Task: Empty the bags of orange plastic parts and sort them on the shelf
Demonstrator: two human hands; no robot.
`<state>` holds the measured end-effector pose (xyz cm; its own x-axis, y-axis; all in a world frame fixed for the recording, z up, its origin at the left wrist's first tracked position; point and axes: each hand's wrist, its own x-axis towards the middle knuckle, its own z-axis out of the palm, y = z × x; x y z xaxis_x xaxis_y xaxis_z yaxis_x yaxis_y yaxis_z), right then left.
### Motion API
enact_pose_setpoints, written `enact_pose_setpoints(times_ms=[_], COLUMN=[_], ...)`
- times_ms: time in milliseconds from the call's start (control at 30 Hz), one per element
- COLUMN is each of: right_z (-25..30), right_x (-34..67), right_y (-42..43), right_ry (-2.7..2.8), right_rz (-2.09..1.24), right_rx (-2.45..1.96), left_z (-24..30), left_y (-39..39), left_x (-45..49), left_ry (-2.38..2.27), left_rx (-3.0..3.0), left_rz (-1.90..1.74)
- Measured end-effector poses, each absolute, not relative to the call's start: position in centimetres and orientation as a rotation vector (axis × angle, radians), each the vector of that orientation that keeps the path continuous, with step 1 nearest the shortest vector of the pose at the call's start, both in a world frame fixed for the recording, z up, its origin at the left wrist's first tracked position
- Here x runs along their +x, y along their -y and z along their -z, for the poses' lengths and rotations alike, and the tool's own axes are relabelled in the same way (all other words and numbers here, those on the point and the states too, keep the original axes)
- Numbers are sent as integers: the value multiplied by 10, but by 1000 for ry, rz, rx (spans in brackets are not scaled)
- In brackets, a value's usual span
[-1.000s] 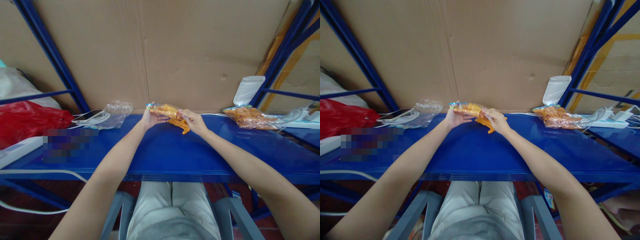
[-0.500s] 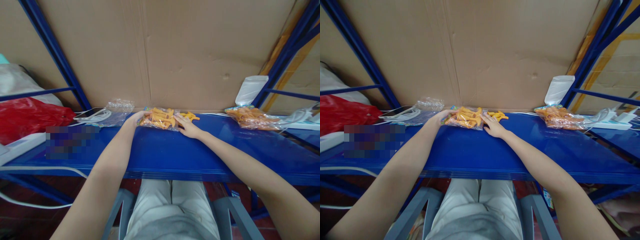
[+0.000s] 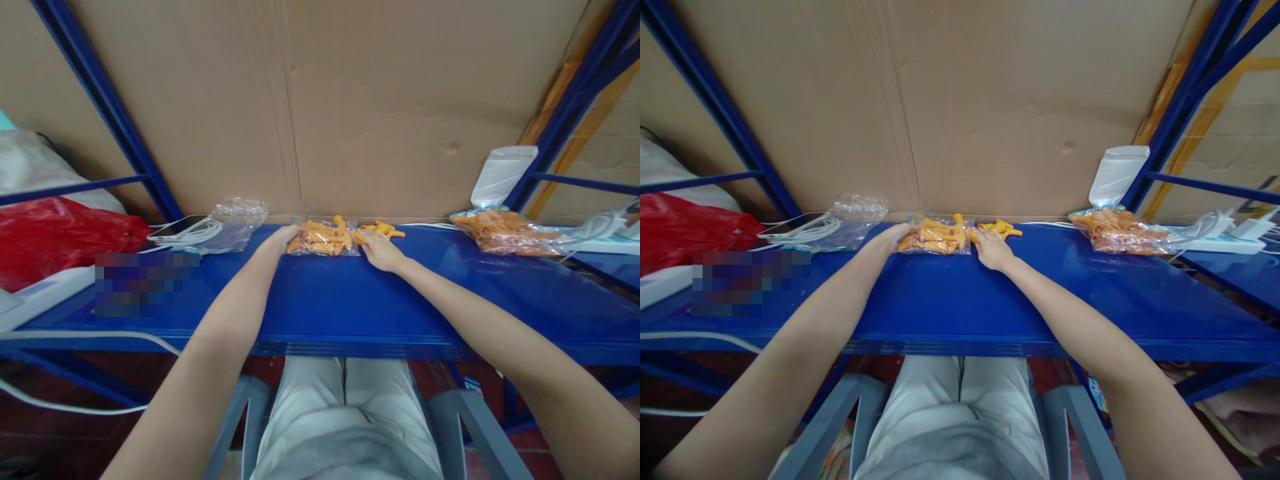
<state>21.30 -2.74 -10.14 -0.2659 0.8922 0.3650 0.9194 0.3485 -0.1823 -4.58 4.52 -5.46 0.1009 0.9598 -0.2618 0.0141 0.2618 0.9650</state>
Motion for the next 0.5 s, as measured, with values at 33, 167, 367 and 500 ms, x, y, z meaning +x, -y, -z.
enact_pose_setpoints(times_ms=[33,167,367,500], right_z=[99,86,70,66], right_x=[213,215,222,225], right_y=[30,41,51,55], right_ry=[2191,2074,2003,1981], right_rz=[96,53,93,79], right_rx=[-1637,-1917,-2151,-2216], left_z=[56,59,58,56], left_y=[-43,-36,-35,-38], left_x=[-39,-17,-14,-24], left_ry=[-1278,-1366,-1350,-1312], left_rx=[1052,1078,1114,1080], left_rz=[-943,-1001,-954,-941])
